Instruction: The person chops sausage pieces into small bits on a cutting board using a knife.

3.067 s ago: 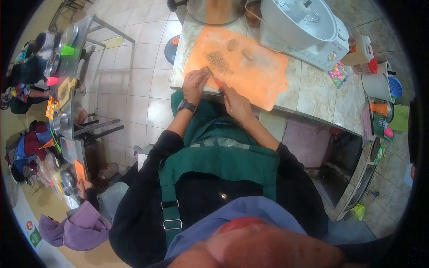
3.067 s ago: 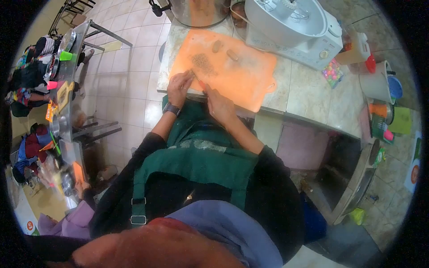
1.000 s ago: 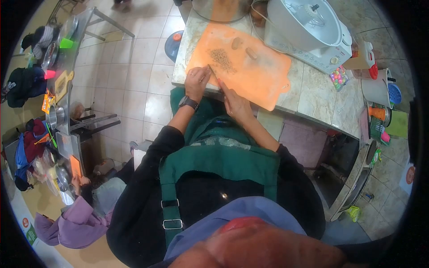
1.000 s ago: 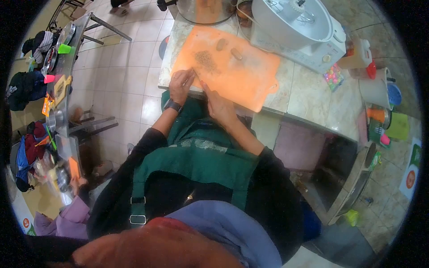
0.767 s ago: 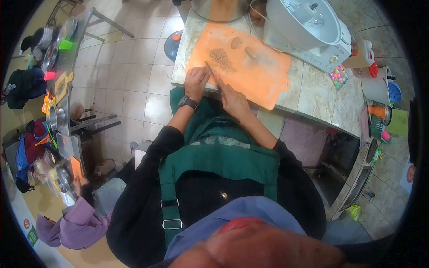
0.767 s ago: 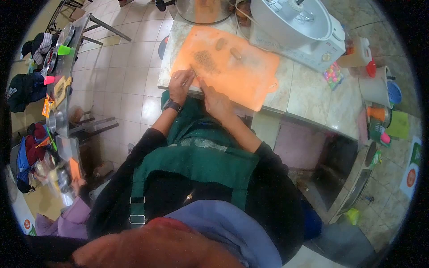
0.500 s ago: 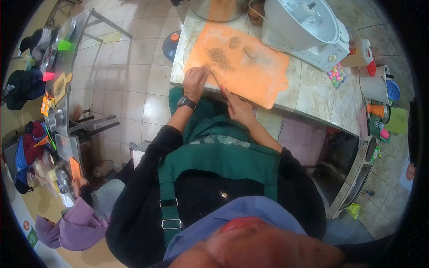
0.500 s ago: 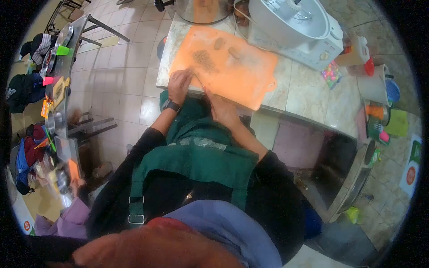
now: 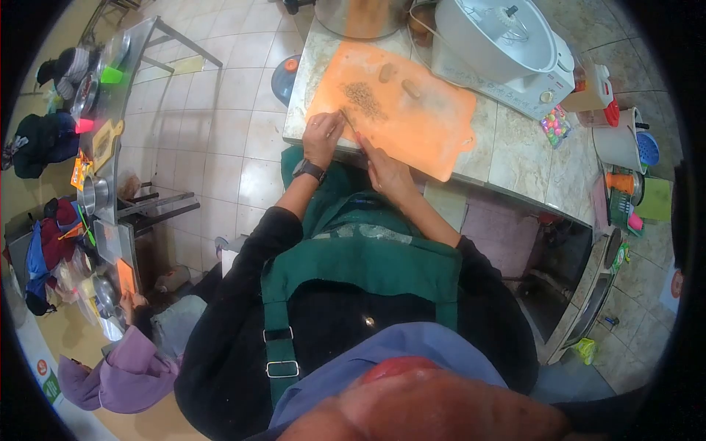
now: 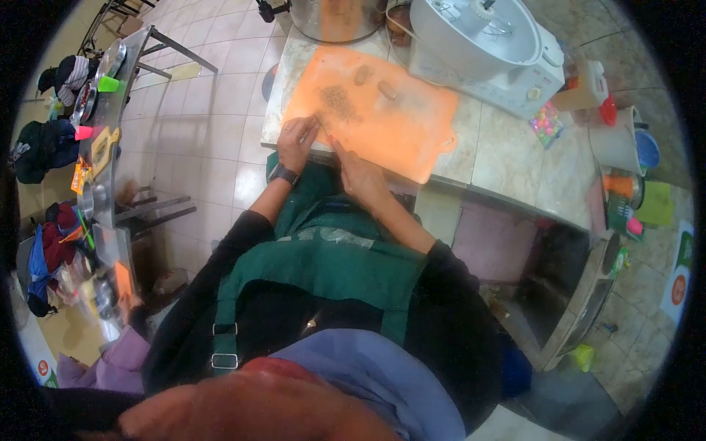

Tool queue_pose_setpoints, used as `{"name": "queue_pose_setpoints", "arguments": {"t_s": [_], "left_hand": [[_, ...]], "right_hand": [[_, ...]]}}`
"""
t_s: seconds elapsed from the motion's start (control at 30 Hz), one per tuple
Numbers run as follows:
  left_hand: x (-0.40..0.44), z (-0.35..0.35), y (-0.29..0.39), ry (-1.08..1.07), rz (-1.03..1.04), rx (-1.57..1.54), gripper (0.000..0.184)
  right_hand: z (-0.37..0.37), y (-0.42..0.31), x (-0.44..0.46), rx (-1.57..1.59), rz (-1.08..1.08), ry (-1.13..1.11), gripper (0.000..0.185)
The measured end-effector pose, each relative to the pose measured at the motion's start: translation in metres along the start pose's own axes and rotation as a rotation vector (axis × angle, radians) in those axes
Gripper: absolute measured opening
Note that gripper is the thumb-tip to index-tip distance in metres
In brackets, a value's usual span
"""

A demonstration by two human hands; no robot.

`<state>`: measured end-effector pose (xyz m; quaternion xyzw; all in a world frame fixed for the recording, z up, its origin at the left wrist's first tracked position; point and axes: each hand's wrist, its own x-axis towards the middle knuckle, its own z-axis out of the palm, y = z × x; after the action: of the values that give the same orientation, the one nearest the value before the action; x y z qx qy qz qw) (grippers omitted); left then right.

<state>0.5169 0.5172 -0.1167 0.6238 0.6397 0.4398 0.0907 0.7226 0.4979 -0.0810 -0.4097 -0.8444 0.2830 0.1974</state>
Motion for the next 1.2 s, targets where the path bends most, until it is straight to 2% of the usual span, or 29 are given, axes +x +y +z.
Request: {"name": "queue_pose_setpoints", "arguments": {"t_s": [0.27,0.37,0.57,0.67,0.77,0.87,1.2], "left_hand": [[0.002,0.0,-0.004,0.012,0.115,0.021,0.018],[0.0,0.0,-0.001,0.021,0.114,0.07,0.015],[-0.002,0.003,-0.002,0.036,0.024,0.052,0.014],[-0.002,0.002,-0.002,0.052,0.035,0.027,0.014],[-0.003,0.002,-0.002,0.05,0.06,0.034,0.016],[-0.002,0.001,0.0,0.054,0.052,0.03,0.016],[-0.002,-0.001,-0.002,0.022,0.061,0.022,0.013]], "right_hand": [[0.007,-0.003,0.017,-0.006,0.038,-0.005,0.072],[0.007,0.006,0.002,-0.04,-0.056,0.055,0.072],[-0.005,0.004,-0.016,-0.019,-0.032,0.003,0.073],[-0.003,0.002,-0.012,0.048,-0.003,0.028,0.072],[-0.002,-0.001,-0.006,0.018,0.028,-0.028,0.072],[0.002,0.002,-0.004,0.011,-0.037,0.032,0.072],[0.007,-0.004,0.013,-0.058,0.014,-0.022,0.072]]}}
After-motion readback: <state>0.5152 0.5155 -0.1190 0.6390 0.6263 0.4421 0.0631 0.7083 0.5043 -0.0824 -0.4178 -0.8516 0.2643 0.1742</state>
